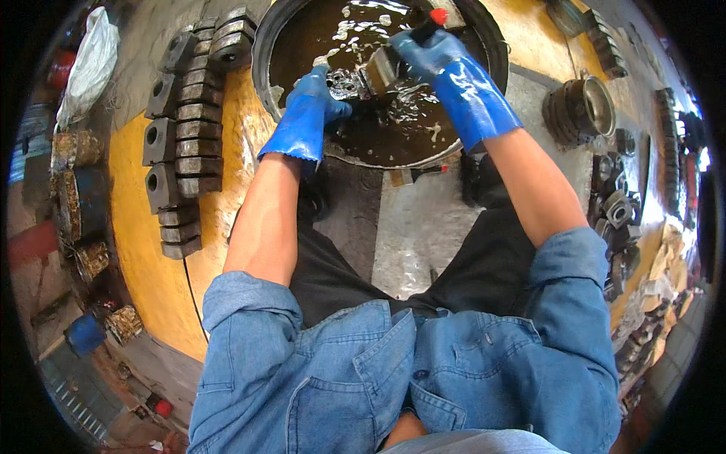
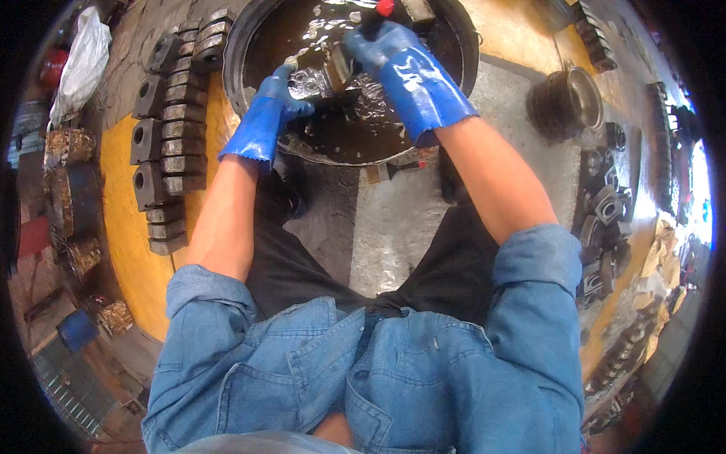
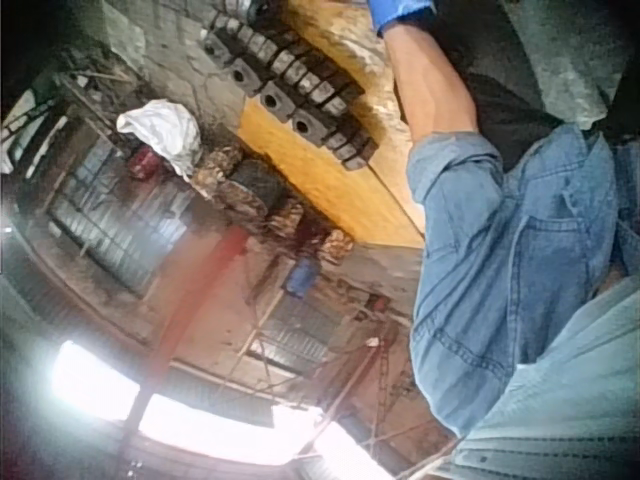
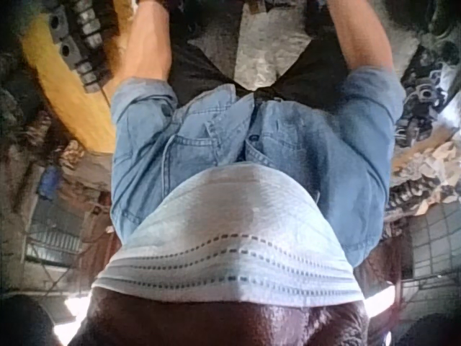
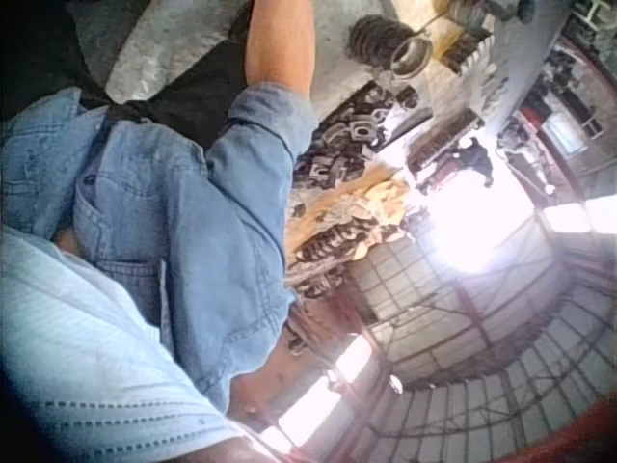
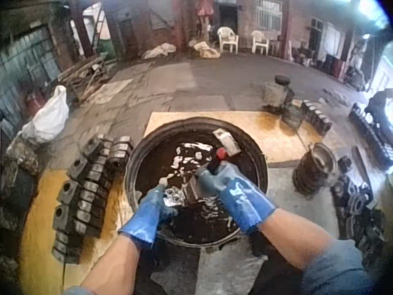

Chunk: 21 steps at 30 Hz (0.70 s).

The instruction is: The person cleans various metal components by scrubbing them with a brush inside a large tub of dark liquid. The person removes individual metal parts from the tub, brushes their surfaces, and places them onto a nearby metal work surface.

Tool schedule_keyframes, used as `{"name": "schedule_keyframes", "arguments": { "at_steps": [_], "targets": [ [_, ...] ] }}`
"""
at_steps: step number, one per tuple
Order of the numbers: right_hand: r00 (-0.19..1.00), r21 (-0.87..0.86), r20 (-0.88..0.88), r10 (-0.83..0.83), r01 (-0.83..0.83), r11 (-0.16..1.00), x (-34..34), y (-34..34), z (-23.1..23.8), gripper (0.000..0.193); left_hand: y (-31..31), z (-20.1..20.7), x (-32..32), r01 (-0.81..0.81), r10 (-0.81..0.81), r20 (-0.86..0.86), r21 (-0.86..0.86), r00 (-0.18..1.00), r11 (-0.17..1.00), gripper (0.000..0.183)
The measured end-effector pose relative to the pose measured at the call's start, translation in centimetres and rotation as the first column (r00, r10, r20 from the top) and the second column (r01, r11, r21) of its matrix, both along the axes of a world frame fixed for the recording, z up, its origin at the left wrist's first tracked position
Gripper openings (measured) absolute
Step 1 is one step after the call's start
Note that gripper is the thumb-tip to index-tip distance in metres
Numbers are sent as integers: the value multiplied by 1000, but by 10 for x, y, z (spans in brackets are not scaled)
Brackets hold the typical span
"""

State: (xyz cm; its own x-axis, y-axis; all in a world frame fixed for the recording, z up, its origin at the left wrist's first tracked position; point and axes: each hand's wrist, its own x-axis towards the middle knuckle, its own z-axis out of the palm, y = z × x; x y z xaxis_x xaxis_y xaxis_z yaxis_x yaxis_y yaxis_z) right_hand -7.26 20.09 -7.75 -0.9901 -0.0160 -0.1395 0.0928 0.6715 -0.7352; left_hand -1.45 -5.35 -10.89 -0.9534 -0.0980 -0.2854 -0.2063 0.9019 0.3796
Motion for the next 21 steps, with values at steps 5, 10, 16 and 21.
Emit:
{"name": "schedule_keyframes", "arguments": {
  "at_steps": [5,10,16,21],
  "targets": [
    [973,-127,74,221,-210,969,31,-35,29,48,-10,-8,5,39,-38,-26,28,999,999,104],
    [988,-270,-128,91,-123,955,5,-30,-20,49,3,-1,5,96,-94,-36,60,995,994,106],
    [994,-369,-82,-66,31,929,12,-39,6,35,-15,-14,4,114,-110,-42,99,993,989,109],
    [994,27,-111,-8,11,1000,7,-41,-16,49,-11,-13,-1,91,-88,-32,139,996,986,105]
  ]
}}
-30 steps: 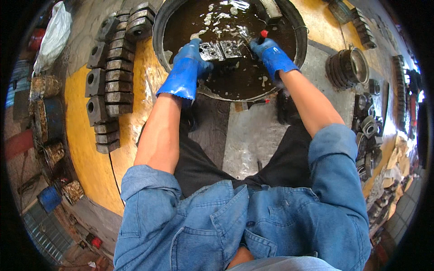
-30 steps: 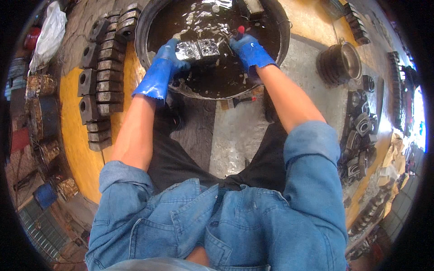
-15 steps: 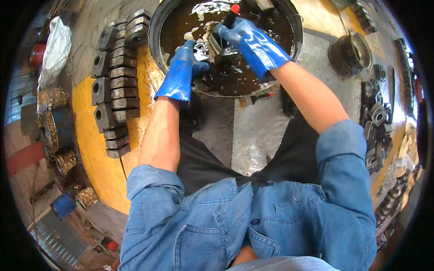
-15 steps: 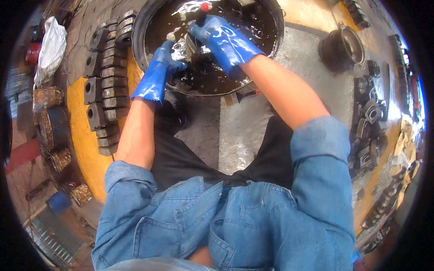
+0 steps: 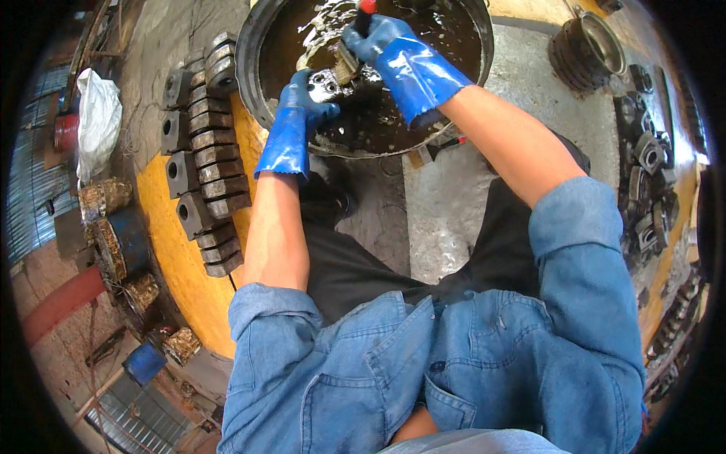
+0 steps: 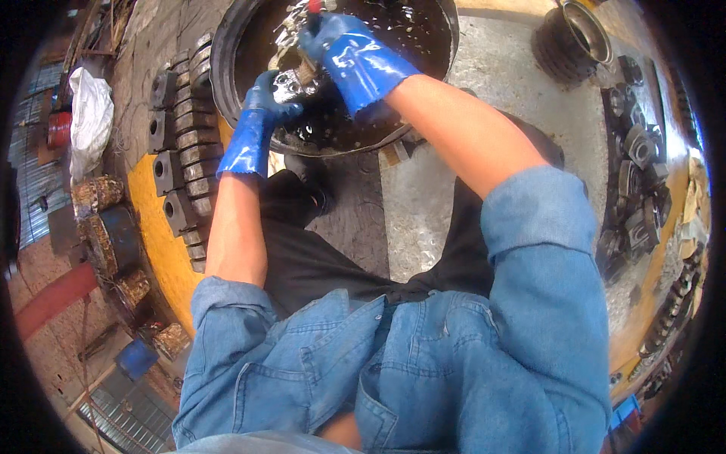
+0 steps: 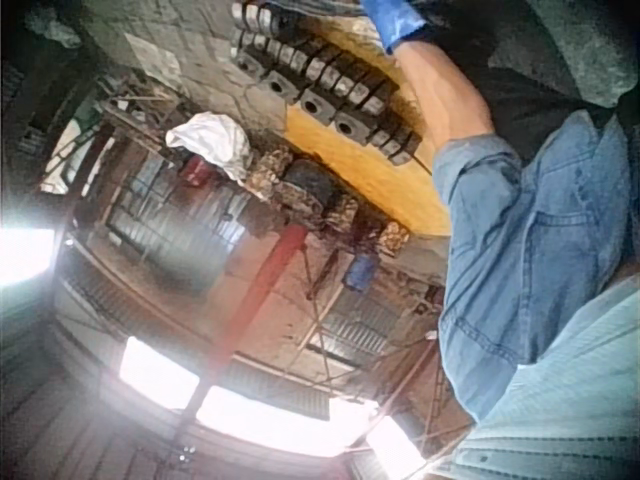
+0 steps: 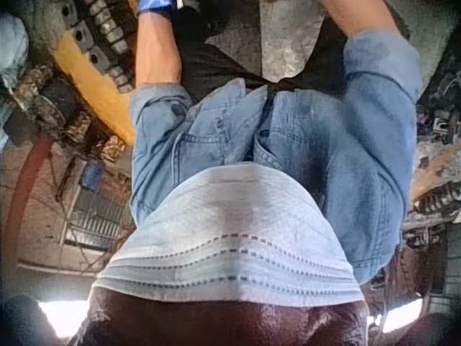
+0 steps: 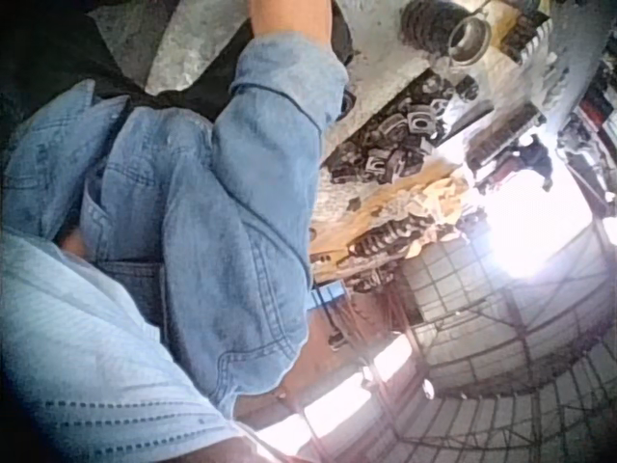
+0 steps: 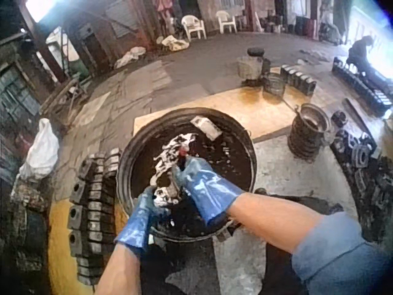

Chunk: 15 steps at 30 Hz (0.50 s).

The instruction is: The person cleans various metal components by scrubbing them with a brush inside a large tub of dark liquid. The person removes individual metal parts from the tub, brushes their surfaces, and places them onto a nearby metal work surface.

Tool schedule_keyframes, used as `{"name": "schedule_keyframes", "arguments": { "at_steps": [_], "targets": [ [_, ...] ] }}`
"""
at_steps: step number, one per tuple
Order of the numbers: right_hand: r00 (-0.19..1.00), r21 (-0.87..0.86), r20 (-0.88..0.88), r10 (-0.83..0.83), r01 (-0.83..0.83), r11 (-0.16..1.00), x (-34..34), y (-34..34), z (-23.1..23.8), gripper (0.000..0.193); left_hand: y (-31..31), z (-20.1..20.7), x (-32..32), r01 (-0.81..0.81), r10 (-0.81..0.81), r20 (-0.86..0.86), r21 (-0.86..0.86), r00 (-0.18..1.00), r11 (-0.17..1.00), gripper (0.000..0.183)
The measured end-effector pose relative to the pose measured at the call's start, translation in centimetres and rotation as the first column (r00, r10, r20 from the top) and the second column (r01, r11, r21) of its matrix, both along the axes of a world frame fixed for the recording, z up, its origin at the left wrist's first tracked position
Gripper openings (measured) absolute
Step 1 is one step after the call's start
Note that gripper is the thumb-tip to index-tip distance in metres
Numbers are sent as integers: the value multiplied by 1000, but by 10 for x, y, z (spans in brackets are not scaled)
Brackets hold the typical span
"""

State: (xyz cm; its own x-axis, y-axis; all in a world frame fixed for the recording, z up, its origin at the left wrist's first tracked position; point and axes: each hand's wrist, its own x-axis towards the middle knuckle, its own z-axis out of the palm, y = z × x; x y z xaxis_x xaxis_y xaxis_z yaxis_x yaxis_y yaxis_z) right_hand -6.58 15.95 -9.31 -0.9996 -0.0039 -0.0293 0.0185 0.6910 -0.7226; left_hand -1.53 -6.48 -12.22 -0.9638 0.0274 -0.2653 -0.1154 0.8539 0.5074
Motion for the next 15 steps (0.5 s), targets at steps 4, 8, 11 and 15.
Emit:
{"name": "schedule_keyframes", "arguments": {
  "at_steps": [4,8,11,15],
  "targets": [
    [991,-375,-76,-107,71,924,3,26,-7,34,7,8,-1,-26,26,23,7,999,1000,106],
    [982,-51,-106,-158,154,987,-11,67,-18,49,19,10,-9,-24,23,3,22,1000,999,110],
    [1000,-320,-20,-5,-2,947,18,58,8,35,3,-1,-11,-32,31,-21,-85,999,996,113],
    [987,-194,0,160,-157,968,14,63,-10,43,3,-4,-14,-43,44,23,-16,999,999,113]
  ]
}}
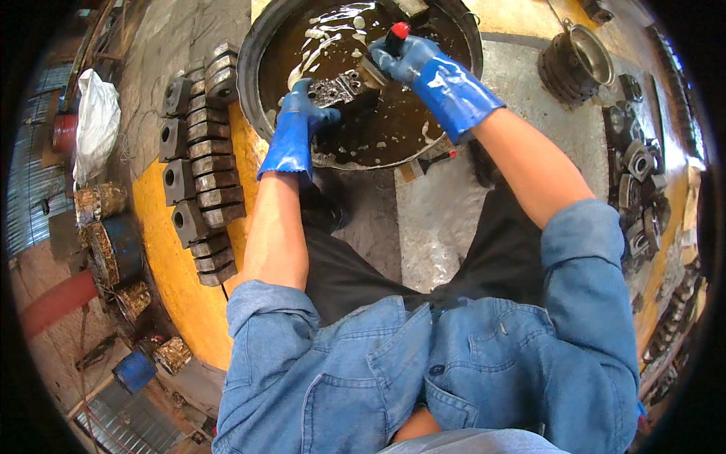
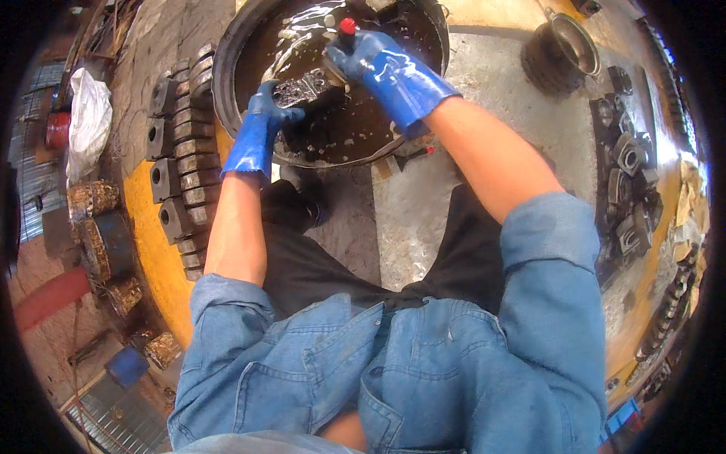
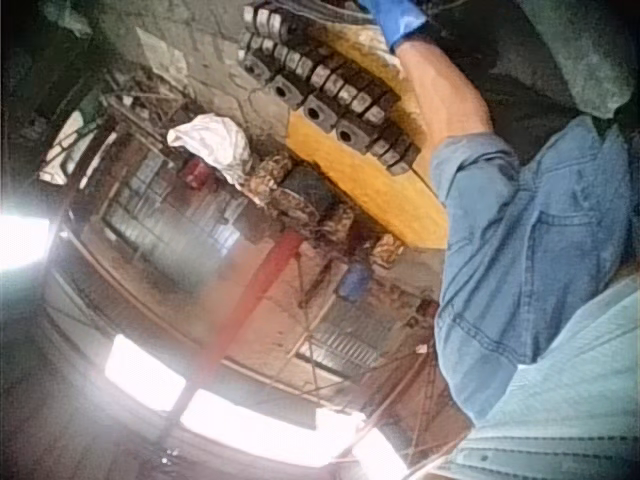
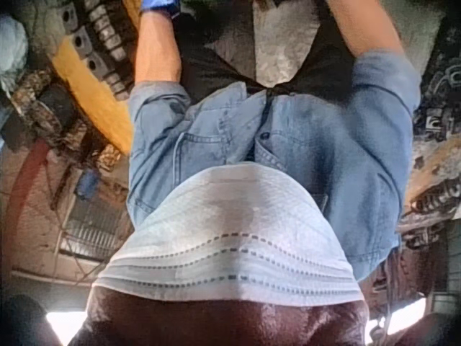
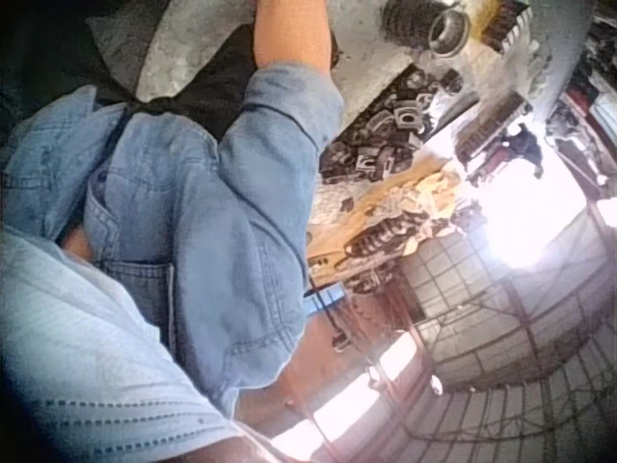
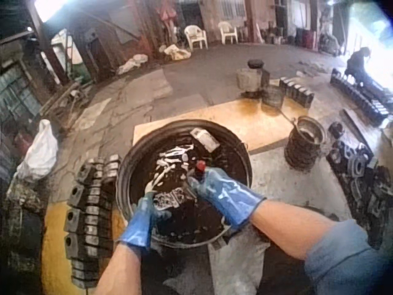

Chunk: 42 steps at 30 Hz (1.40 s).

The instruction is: The person cleans various metal components by scrubbing them with a brush inside a large tub of dark liquid. The person removes individual metal parts from the tub, brushes their surfaces, and places them onto a nearby metal work surface.

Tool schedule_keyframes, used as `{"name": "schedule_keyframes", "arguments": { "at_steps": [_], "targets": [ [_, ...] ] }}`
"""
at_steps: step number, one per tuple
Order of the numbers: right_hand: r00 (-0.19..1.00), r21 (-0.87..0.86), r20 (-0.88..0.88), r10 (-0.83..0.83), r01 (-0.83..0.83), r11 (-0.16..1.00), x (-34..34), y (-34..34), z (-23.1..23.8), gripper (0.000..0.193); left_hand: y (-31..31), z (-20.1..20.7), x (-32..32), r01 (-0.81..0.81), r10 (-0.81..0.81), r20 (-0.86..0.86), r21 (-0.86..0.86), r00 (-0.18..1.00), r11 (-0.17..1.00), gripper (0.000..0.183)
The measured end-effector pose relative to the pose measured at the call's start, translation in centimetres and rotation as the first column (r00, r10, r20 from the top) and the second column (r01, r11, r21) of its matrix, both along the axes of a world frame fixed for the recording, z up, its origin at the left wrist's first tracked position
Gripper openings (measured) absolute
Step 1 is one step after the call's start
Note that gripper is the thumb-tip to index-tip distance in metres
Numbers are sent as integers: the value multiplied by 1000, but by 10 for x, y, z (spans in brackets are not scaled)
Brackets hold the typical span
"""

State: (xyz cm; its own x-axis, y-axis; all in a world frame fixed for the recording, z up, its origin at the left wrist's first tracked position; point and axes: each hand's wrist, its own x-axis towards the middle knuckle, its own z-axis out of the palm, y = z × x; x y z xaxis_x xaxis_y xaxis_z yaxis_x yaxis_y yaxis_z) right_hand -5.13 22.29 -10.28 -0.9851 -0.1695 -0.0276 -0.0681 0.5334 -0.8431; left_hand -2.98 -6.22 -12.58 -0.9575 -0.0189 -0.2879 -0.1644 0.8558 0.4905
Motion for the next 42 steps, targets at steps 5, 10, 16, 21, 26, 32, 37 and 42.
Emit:
{"name": "schedule_keyframes", "arguments": {
  "at_steps": [5,10,16,21,26,32,37,42],
  "targets": [
    [985,382,-11,-172,163,910,-1,4,9,47,11,7,8,-92,89,35,100,995,991,108],
    [992,447,96,85,-119,887,11,7,-20,37,1,0,2,-112,114,-62,32,992,993,104],
    [861,640,393,322,-508,577,14,4,-47,31,24,18,7,-196,207,-86,124,975,973,93],
    [812,631,363,457,-575,520,23,-1,-32,33,23,35,25,-309,326,-2,317,945,897,80],
    [897,615,306,318,-441,653,17,14,-38,27,46,67,27,-439,425,150,504,893,744,66],
    [830,616,427,358,-557,557,6,5,-37,31,-6,-8,1,-572,620,24,414,785,708,65],
    [792,608,497,355,-610,509,9,-16,-21,36,-5,-1,-2,-557,485,290,274,825,784,84],
    [806,583,443,393,-592,556,12,-21,-19,37,-24,-50,-22,-573,508,276,272,816,773,84]
  ]
}}
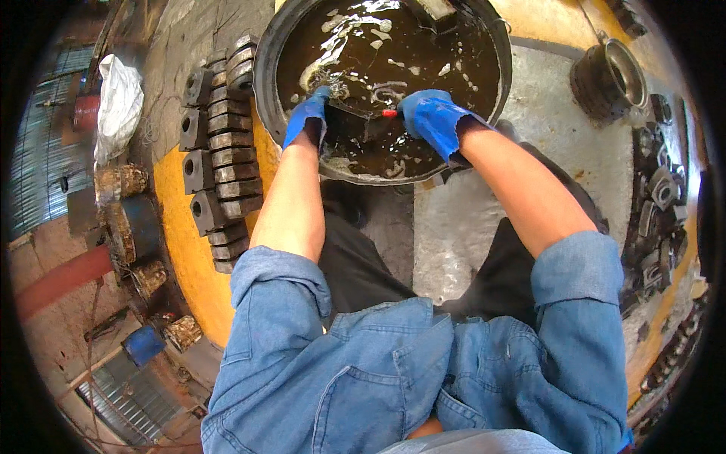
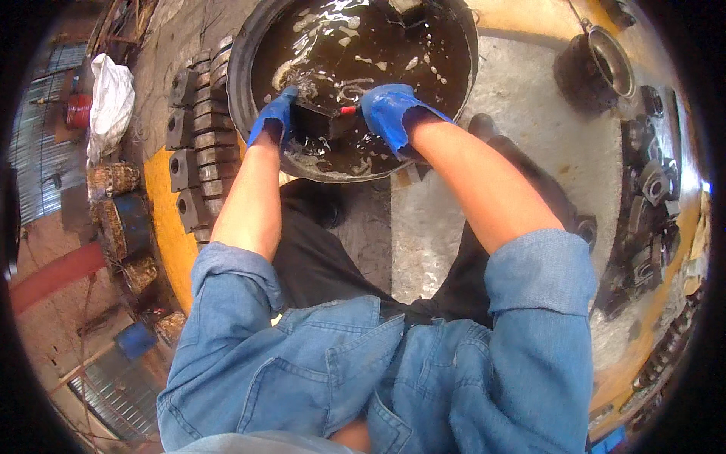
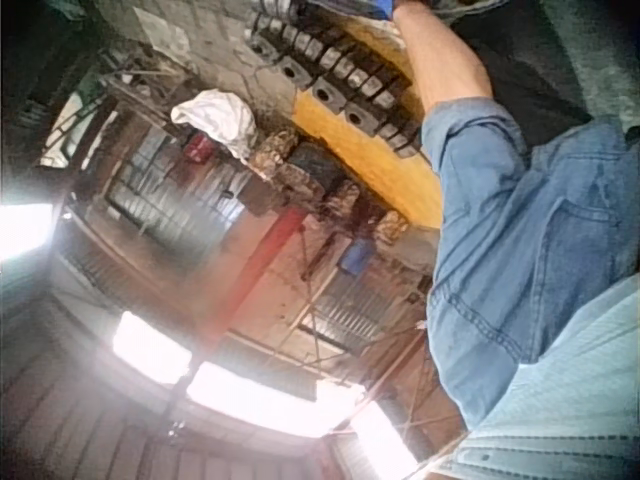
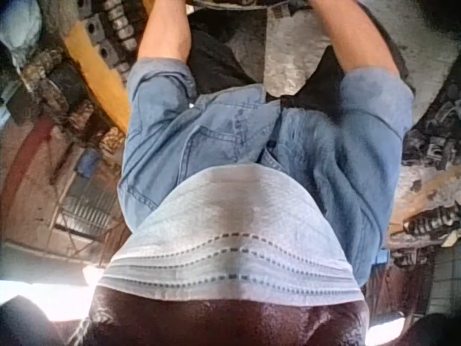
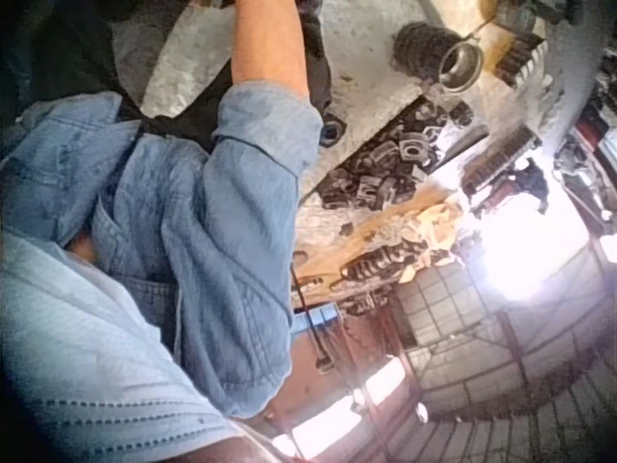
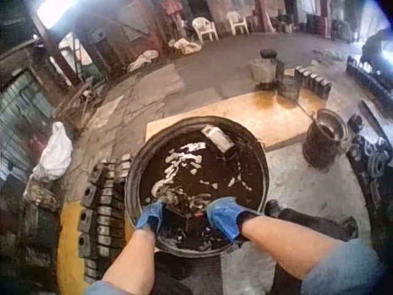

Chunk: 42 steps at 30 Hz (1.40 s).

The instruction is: The person cleans various metal components by scrubbing them with a brush inside a large tub of dark liquid. The person removes individual metal parts from the tub, brushes their surfaces, and places them onto a nearby metal work surface.

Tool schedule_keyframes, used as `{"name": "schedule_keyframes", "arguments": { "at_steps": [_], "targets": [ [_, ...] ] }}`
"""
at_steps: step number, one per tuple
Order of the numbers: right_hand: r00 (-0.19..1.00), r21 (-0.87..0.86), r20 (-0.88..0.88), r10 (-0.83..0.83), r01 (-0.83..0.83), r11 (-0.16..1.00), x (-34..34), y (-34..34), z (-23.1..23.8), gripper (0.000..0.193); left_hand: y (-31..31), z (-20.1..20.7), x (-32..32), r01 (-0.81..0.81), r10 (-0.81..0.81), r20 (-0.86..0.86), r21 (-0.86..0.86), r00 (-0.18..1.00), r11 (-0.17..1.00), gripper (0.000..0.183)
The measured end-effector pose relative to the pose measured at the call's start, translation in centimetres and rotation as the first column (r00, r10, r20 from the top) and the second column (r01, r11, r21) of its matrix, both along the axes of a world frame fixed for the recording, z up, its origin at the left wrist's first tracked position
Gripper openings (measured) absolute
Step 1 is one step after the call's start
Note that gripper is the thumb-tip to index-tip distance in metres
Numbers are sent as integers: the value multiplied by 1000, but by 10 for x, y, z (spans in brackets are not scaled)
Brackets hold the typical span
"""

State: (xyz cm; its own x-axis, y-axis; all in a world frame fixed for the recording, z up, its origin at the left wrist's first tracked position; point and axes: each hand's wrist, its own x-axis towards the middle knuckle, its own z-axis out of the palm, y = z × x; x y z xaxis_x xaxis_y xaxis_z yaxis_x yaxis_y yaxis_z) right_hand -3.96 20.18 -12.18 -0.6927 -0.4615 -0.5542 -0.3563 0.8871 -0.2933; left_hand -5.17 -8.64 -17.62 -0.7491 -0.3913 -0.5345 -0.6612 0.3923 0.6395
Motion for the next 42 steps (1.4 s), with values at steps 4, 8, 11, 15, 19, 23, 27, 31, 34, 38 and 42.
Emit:
{"name": "schedule_keyframes", "arguments": {
  "at_steps": [4,8,11,15,19,23,27,31,34,38,42],
  "targets": [
    [995,-44,-43,-86,84,995,3,7,1,31,-4,-11,-1,31,-32,-22,-48,999,998,85],
    [978,-86,-81,-190,183,979,-2,23,-16,30,6,5,7,-55,49,65,95,997,994,84],
    [964,-126,-138,-225,208,970,-18,37,-61,25,24,24,9,-161,135,139,200,981,966,83],
    [955,-261,-58,-290,265,928,-19,35,-51,30,32,31,19,-259,241,96,363,966,895,80],
    [922,-228,-7,-387,375,898,-31,10,-56,36,33,11,19,-163,175,7,393,985,905,76],
    [931,-200,69,-358,364,910,-27,-5,-46,37,28,-4,22,-106,119,-14,355,993,929,70],
    [906,-159,27,-423,422,893,-20,-4,-39,38,22,-22,23,47,-33,-59,255,998,966,65],
    [834,-245,10,-552,537,807,-12,-4,-31,42,24,-24,23,8,7,-35,386,999,922,62],
    [666,-408,26,-746,688,600,-23,10,-54,49,37,-22,23,-114,150,-32,502,988,857,64],
    [525,-618,258,-811,735,279,-25,18,-43,54,22,-25,36,-210,269,-21,566,963,797,66],
    [467,-615,368,-804,771,167,-40,54,-76,40,35,-23,27,-216,302,-23,646,953,732,69]
  ]
}}
